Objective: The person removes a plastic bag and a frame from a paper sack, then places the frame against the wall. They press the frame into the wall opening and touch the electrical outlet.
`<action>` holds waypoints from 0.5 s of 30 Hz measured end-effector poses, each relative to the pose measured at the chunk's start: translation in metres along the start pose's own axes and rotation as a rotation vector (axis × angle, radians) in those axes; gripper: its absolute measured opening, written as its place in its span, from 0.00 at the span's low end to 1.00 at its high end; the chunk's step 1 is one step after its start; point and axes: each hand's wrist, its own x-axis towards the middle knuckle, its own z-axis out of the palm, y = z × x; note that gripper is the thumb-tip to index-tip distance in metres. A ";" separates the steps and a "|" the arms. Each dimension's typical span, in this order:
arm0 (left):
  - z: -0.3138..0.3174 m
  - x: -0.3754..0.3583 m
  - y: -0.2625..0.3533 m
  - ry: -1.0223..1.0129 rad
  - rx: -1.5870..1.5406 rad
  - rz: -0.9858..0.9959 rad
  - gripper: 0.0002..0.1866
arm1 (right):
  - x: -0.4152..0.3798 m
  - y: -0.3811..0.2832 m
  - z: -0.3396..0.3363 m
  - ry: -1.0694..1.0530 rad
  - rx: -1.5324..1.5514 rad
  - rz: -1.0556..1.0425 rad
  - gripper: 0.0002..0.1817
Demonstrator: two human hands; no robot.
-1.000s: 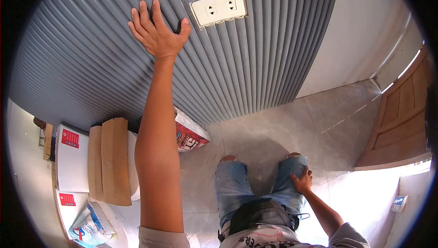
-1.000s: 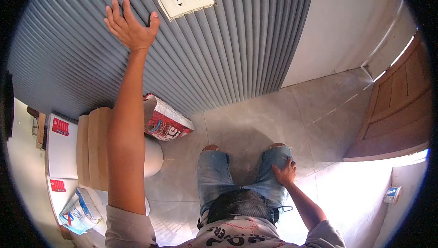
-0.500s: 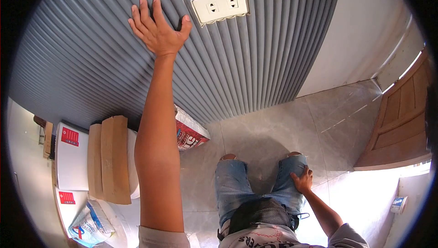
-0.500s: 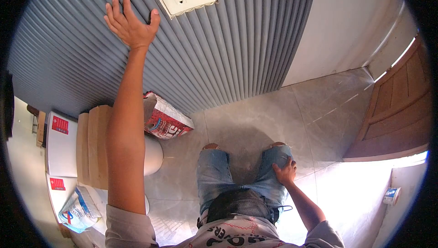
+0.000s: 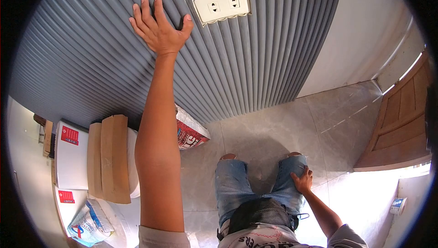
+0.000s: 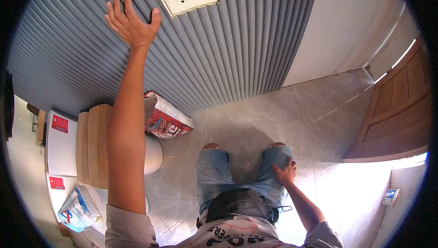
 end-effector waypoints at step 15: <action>0.001 0.000 0.000 0.013 0.017 0.001 0.41 | -0.002 -0.001 -0.001 0.015 0.014 -0.021 0.50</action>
